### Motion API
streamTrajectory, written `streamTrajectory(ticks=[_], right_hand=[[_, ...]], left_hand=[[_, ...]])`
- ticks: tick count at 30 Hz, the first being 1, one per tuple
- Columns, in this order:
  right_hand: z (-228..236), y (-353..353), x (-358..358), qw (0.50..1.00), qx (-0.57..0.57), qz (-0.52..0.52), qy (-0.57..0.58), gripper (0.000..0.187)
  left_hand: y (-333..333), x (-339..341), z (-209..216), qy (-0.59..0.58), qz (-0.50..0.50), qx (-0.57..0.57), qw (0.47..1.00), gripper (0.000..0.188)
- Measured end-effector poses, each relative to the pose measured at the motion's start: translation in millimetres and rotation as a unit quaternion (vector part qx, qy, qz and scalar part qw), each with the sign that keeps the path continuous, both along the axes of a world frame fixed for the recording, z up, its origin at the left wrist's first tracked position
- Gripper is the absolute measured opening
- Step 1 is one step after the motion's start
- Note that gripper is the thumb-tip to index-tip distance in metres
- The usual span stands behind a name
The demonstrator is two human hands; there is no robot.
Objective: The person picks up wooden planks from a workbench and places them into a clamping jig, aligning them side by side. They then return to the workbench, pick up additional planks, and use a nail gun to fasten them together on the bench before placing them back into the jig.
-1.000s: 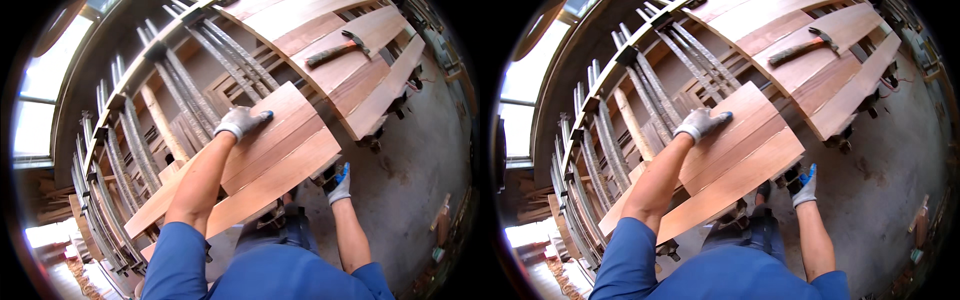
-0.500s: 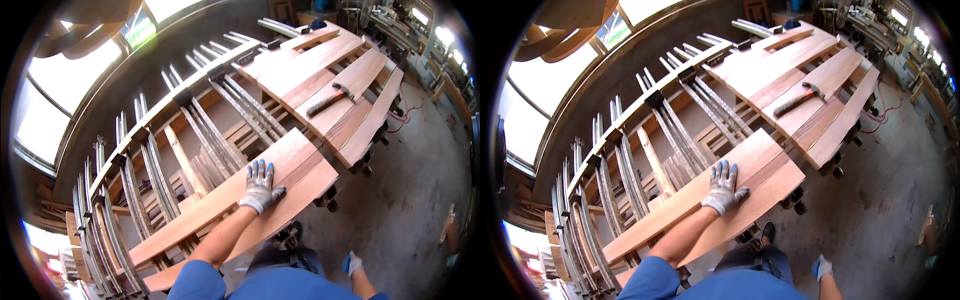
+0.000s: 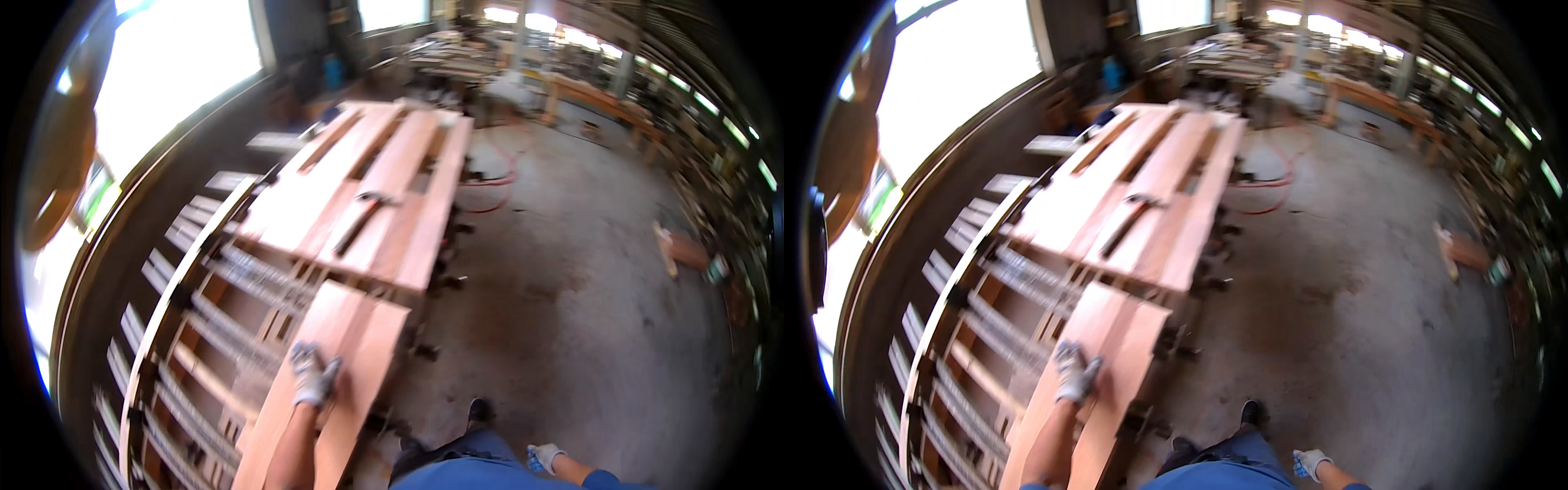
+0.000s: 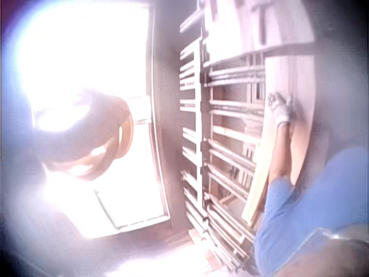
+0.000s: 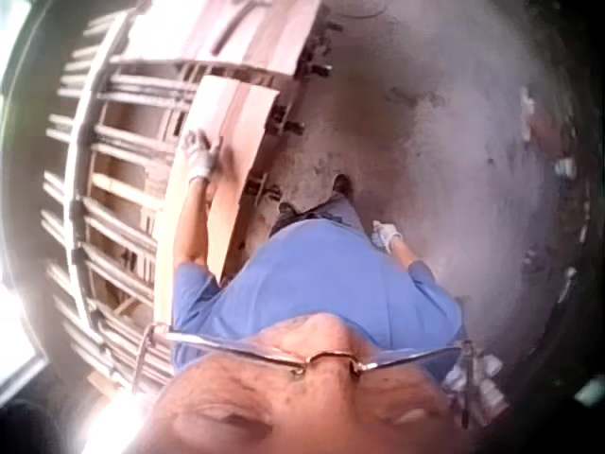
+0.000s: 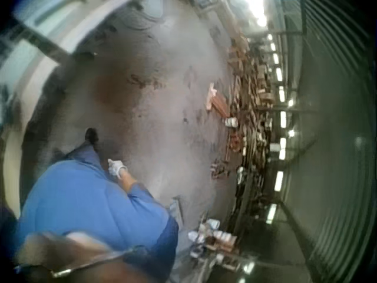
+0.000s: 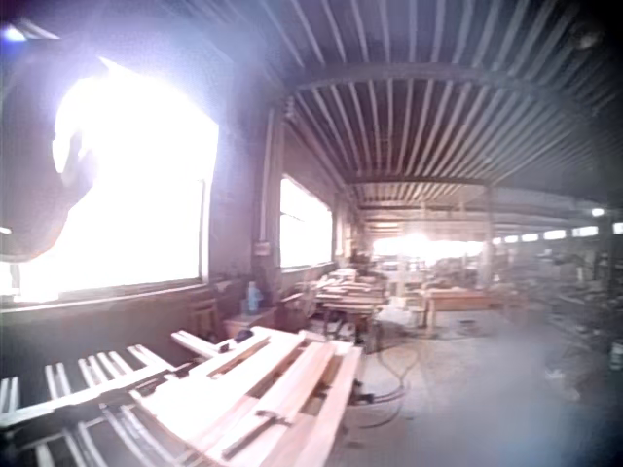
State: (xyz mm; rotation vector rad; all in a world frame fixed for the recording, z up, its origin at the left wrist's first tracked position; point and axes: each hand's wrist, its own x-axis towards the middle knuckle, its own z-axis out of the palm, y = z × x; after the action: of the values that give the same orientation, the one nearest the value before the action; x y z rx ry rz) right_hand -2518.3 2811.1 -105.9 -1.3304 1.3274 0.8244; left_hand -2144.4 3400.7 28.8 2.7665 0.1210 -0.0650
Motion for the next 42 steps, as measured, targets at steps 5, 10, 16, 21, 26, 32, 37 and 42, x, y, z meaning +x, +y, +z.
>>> streamTrajectory(ticks=[5,10,16,21,26,32,37,42], right_hand=[[-2,-38,-16,0.999,-0.046,-0.002,0.013,0.049],[-13,-107,-11,0.998,-0.037,-0.002,0.042,0.047],[-70,-227,37,0.992,-0.019,-0.091,-0.082,0.044],[8,-305,143,0.953,-0.077,-0.232,-0.179,0.036],[6,-357,199,0.956,-0.026,-0.241,-0.164,0.033],[-31,-404,215,0.958,-0.033,-0.271,-0.093,0.034],[-37,-450,213,0.947,-0.053,-0.317,0.005,0.032],[7,-492,291,0.952,-0.048,-0.302,0.026,0.031]], left_hand=[[-65,8,80,-0.178,0.034,-0.232,0.956,0.054],[-231,-20,169,-0.278,-0.083,-0.291,0.911,0.04],[-450,-36,115,0.007,-0.127,-0.511,0.85,0.035],[-535,-6,73,0.08,-0.11,-0.455,0.88,0.03],[-568,52,36,0.098,-0.089,-0.438,0.889,0.025],[-613,157,-58,0.176,-0.055,-0.453,0.872,0.024],[-754,282,-36,0.227,-0.064,-0.464,0.854,0.023],[-890,391,-5,0.15,-0.28,-0.4,0.86,0.022]])
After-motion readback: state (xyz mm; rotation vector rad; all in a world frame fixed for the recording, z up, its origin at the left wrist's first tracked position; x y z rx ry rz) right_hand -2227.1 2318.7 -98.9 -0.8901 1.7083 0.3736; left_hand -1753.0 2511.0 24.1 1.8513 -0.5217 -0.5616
